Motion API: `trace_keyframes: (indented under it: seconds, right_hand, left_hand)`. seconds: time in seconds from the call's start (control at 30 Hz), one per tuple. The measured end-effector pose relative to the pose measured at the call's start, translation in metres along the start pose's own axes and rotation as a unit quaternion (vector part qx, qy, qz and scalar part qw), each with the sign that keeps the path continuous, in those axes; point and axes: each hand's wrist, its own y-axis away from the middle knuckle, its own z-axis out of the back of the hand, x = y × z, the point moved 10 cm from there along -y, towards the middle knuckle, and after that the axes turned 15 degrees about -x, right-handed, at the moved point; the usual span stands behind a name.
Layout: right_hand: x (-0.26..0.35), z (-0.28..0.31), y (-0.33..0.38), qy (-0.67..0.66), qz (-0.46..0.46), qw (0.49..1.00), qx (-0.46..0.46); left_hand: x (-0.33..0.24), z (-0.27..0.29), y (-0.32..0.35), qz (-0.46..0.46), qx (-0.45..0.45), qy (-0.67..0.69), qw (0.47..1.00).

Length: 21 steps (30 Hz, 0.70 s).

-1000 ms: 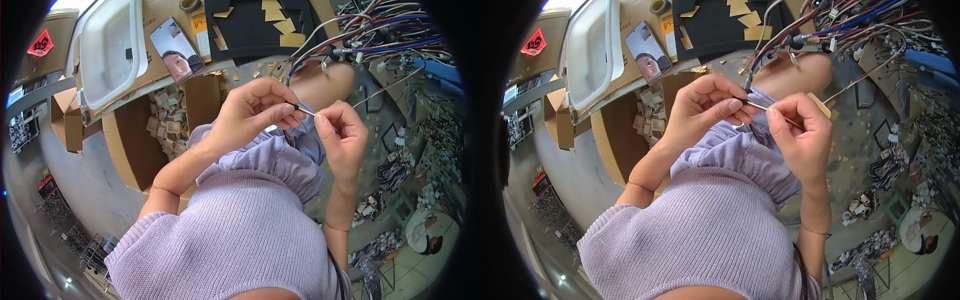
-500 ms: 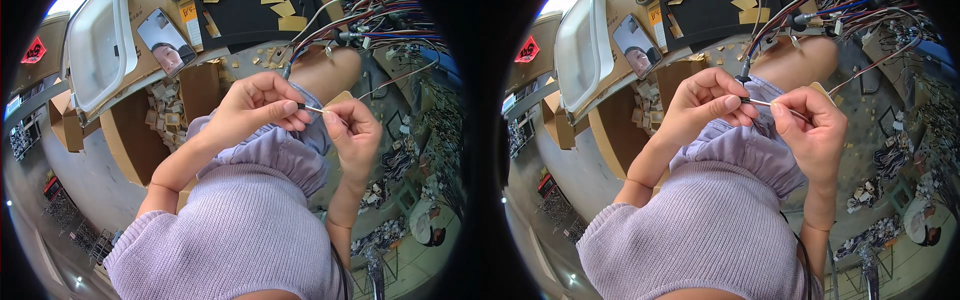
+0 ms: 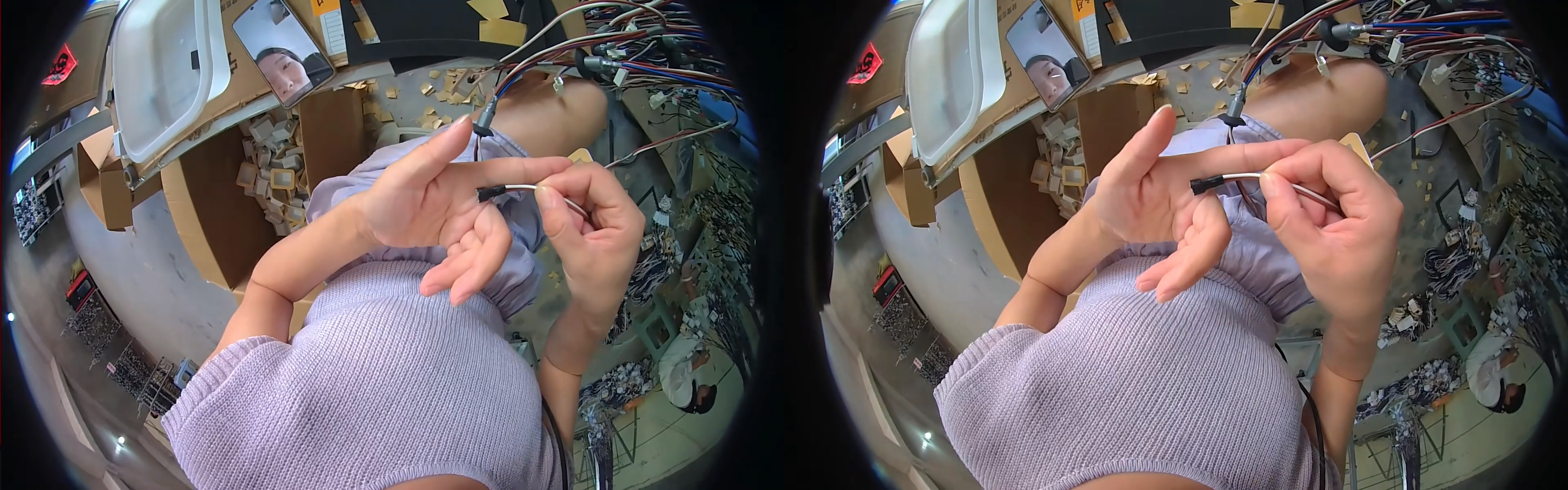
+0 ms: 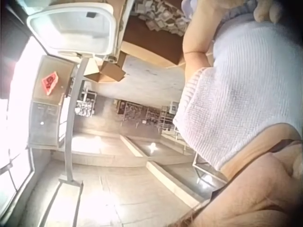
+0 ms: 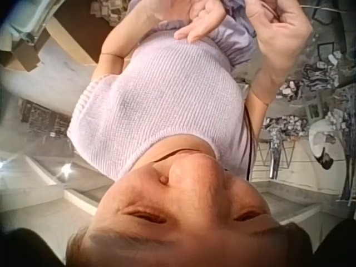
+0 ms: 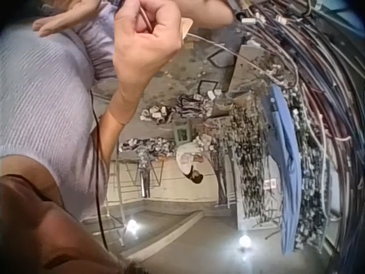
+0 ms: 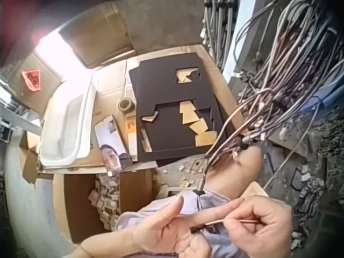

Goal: Assembling small electronic components by applying adhesive foam and connecting wires to plastic frames.

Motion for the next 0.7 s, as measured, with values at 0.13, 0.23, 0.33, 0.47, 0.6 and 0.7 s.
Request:
trace_keyframes:
  seconds: [0.13, 0.23, 0.33, 0.47, 0.6, 0.7]
  right_hand:
    - [0.009, -0.003, 0.003, 0.012, 0.009, 1.000, -0.024]
    - [0.007, -0.002, 0.004, 0.025, 0.013, 0.999, -0.016]
    - [0.011, -0.005, 0.004, 0.026, 0.022, 0.999, -0.018]
    - [0.015, -0.007, 0.005, 0.037, 0.029, 0.999, -0.020]
    - [0.014, -0.007, 0.006, 0.026, 0.032, 0.999, -0.020]
    - [0.010, -0.006, 0.006, 0.035, 0.028, 0.999, -0.014]
  left_hand:
    - [0.000, -0.004, 0.001, 0.003, 0.030, 0.018, 0.999]
    - [0.000, -0.004, 0.003, 0.004, 0.041, 0.058, 0.997]
    - [-0.001, -0.005, 0.004, 0.009, 0.032, 0.071, 0.997]
    - [-0.003, -0.006, 0.005, 0.007, 0.034, 0.069, 0.997]
    - [-0.001, -0.002, 0.007, -0.004, 0.028, 0.050, 0.998]
    - [-0.002, 0.001, 0.008, -0.012, -0.027, -0.045, 0.999]
